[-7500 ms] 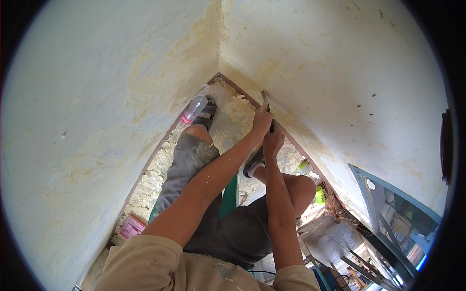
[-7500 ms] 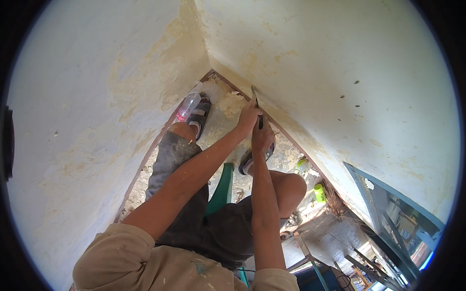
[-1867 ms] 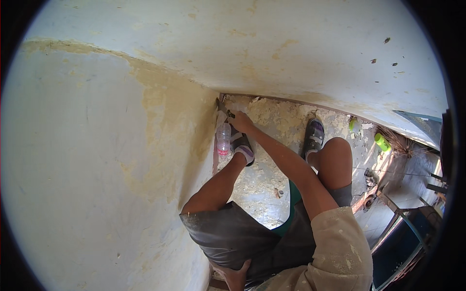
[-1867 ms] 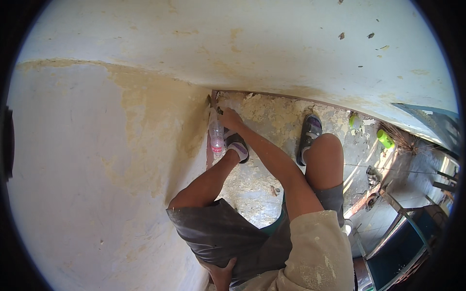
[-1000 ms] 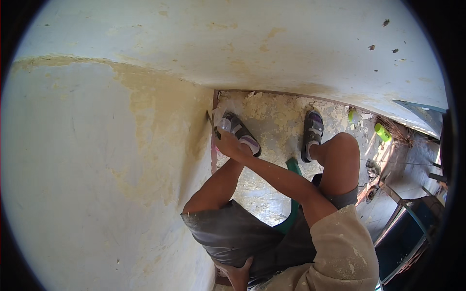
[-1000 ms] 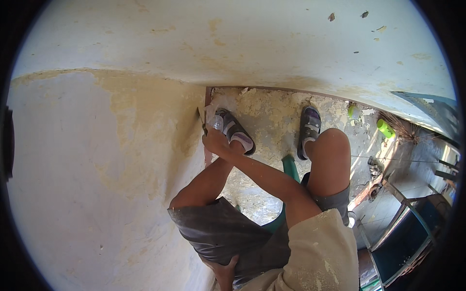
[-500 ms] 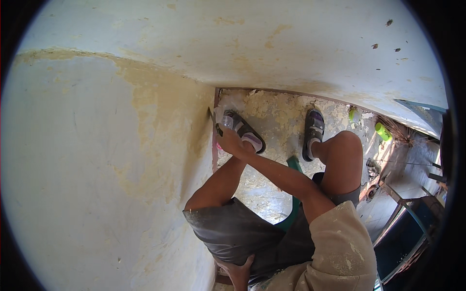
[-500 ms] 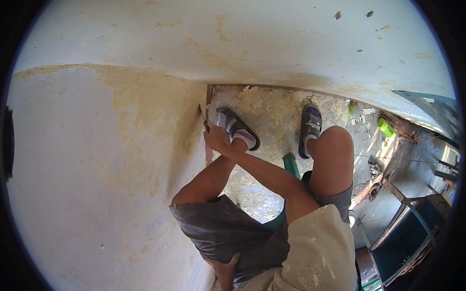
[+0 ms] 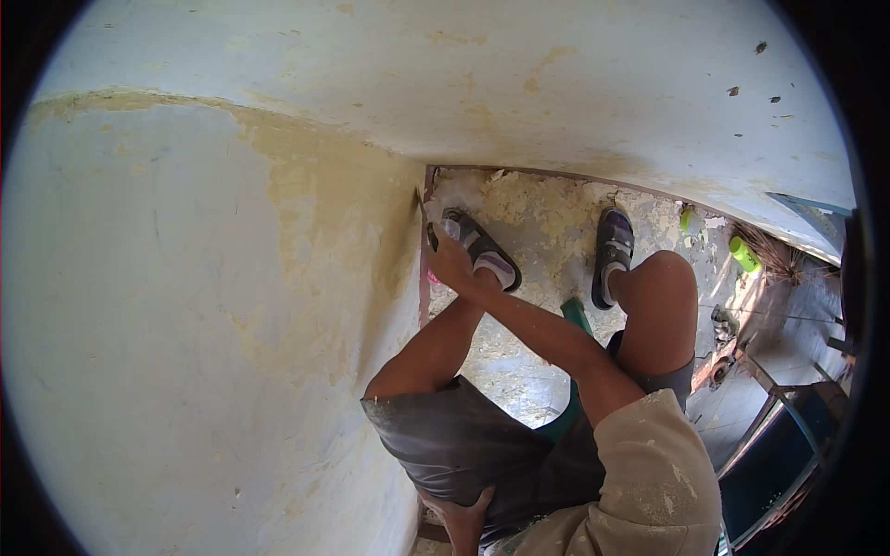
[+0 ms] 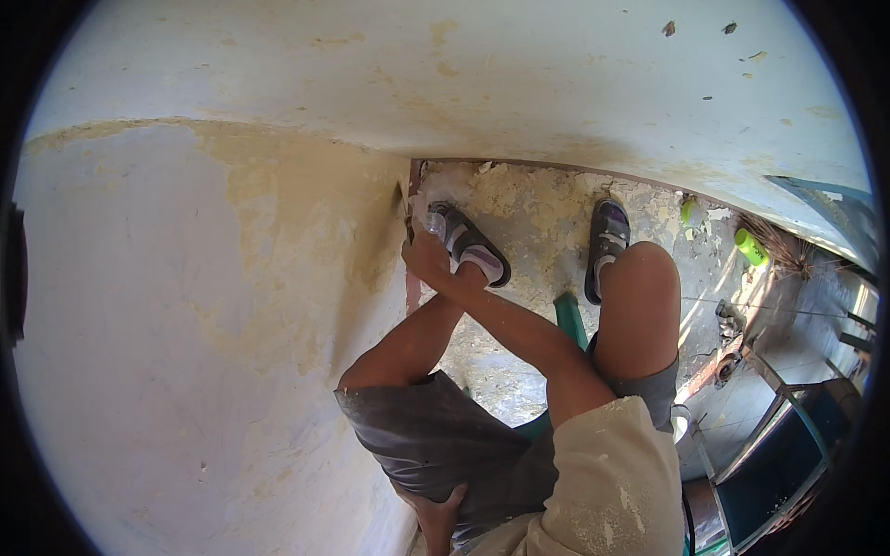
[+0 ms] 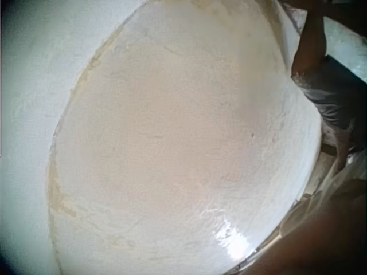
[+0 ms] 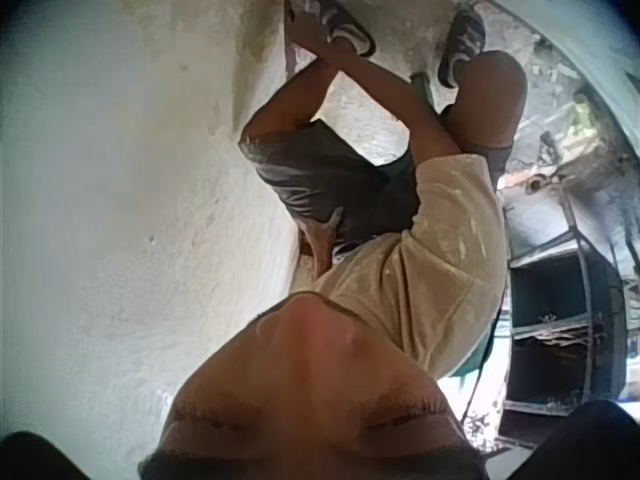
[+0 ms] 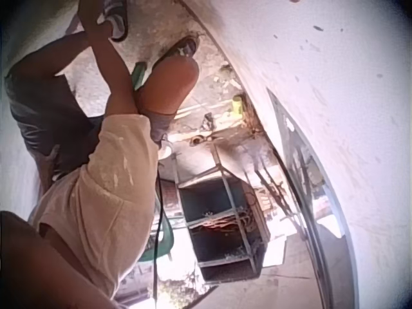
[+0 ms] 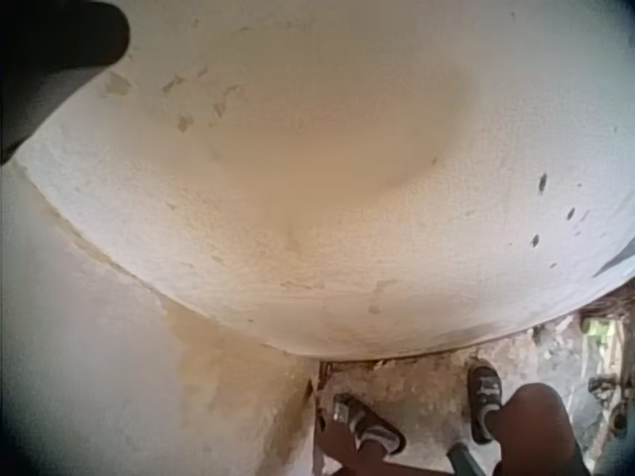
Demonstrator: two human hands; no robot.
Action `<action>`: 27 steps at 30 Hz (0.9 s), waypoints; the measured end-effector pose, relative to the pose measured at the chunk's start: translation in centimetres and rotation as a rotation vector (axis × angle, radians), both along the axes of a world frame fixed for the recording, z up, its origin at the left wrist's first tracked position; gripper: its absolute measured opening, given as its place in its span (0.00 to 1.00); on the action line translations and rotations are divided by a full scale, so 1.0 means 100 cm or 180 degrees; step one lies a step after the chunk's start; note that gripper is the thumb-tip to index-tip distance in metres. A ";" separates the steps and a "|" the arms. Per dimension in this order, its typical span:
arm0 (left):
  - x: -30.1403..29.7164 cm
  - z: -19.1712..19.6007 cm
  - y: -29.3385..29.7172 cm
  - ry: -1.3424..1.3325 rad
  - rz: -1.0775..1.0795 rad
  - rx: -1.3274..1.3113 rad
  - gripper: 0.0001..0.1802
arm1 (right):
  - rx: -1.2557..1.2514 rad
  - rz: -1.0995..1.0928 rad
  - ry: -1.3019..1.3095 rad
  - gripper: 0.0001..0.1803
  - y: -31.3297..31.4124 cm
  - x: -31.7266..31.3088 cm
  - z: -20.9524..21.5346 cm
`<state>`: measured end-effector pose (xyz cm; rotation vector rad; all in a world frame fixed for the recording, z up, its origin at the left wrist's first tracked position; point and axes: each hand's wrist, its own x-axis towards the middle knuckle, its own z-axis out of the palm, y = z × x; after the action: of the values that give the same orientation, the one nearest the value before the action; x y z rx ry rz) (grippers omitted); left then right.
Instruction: The person scrapes old paint or plaster from an interior corner wall using a putty knife.
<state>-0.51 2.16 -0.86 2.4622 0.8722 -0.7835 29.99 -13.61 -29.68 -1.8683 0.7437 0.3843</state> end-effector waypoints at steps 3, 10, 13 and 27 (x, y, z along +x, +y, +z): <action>0.003 0.006 -0.002 0.0082 0.0085 0.0156 0.70 | 0.0114 -0.0023 -0.0230 0.30 0.013 -0.004 0.019; 0.003 0.005 -0.005 0.0049 -0.0032 -0.0004 0.69 | -0.0832 0.0687 -0.0588 0.29 -0.074 0.005 -0.049; 0.002 0.000 -0.001 -0.0089 -0.0021 -0.0163 0.71 | -0.1046 0.0598 -0.0943 0.29 -0.049 -0.013 -0.052; -0.001 0.000 -0.003 -0.0036 -0.0169 -0.0013 0.69 | -0.0718 0.0306 -0.0985 0.31 -0.028 -0.023 -0.048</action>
<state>-0.57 1.83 -0.89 2.4931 0.8033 -0.7880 27.68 -16.39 -34.48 -2.1190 0.5040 0.0674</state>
